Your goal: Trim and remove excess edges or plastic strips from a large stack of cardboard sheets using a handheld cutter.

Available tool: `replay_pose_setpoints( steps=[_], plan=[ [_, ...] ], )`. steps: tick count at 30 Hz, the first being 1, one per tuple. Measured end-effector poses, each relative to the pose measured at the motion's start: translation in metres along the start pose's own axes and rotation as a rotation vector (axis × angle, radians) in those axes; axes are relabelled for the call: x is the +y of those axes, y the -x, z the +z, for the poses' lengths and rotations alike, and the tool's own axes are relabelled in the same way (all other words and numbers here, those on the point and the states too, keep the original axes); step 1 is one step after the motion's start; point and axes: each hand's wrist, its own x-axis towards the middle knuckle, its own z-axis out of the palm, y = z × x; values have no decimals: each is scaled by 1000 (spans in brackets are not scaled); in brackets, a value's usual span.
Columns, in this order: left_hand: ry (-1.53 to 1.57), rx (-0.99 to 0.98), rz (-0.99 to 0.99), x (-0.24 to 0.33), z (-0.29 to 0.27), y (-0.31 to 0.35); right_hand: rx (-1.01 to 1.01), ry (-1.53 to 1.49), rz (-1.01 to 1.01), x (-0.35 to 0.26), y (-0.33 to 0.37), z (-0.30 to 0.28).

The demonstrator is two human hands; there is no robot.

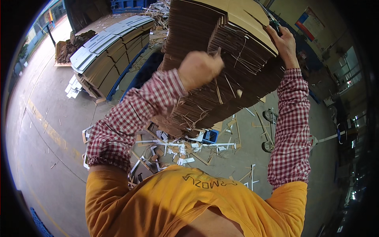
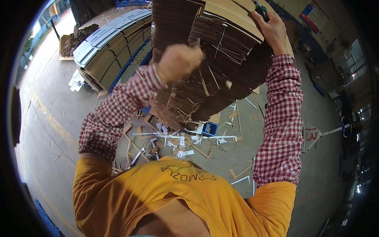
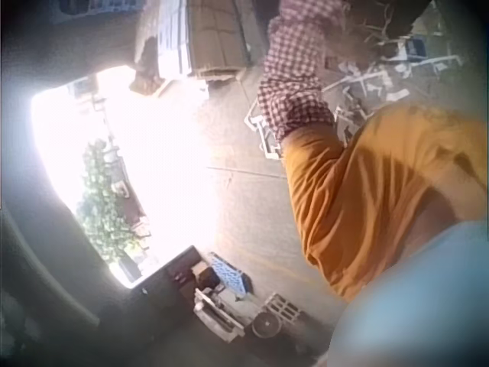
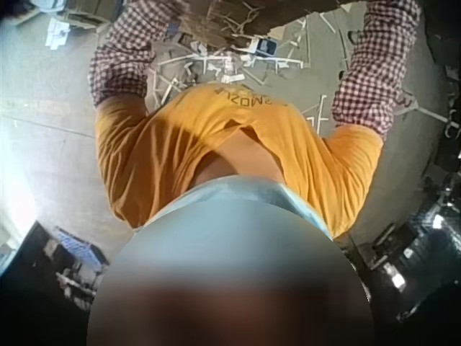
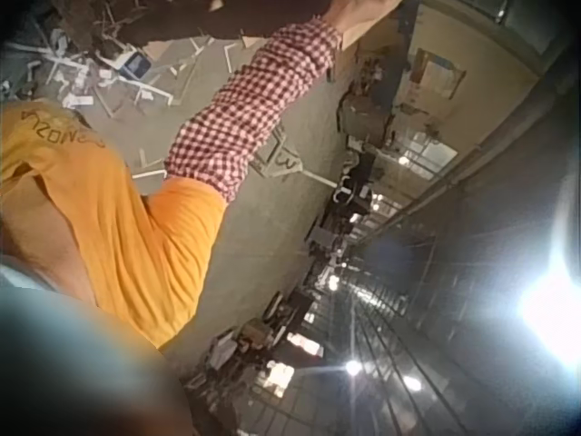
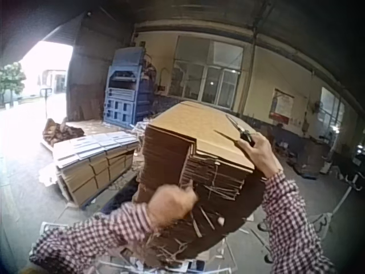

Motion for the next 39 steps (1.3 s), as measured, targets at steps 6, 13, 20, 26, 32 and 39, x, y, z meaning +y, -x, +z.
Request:
replay_pose_setpoints(
  steps=[6, 13, 20, 26, 32, 39],
  plan=[
    [17, 134, 64, 39, 0, -33, 0, 46, -10, 6, 3, -6],
    [-116, 176, 257, 13, 31, -38, 29, -35, -86, 4, 2, 3],
    [-31, 191, 240, 12, 34, -39, 35, -51, -91, 7, 4, 1],
    [-58, 135, 169, 22, 29, -48, 25, 12, -100, 13, 3, -1],
    [-88, 23, 143, 24, 33, -24, 39, -32, -85, 20, 5, 2],
    [483, 33, -384, 61, 5, 42, 55, 51, -64, 34, 2, 0]
  ],
)
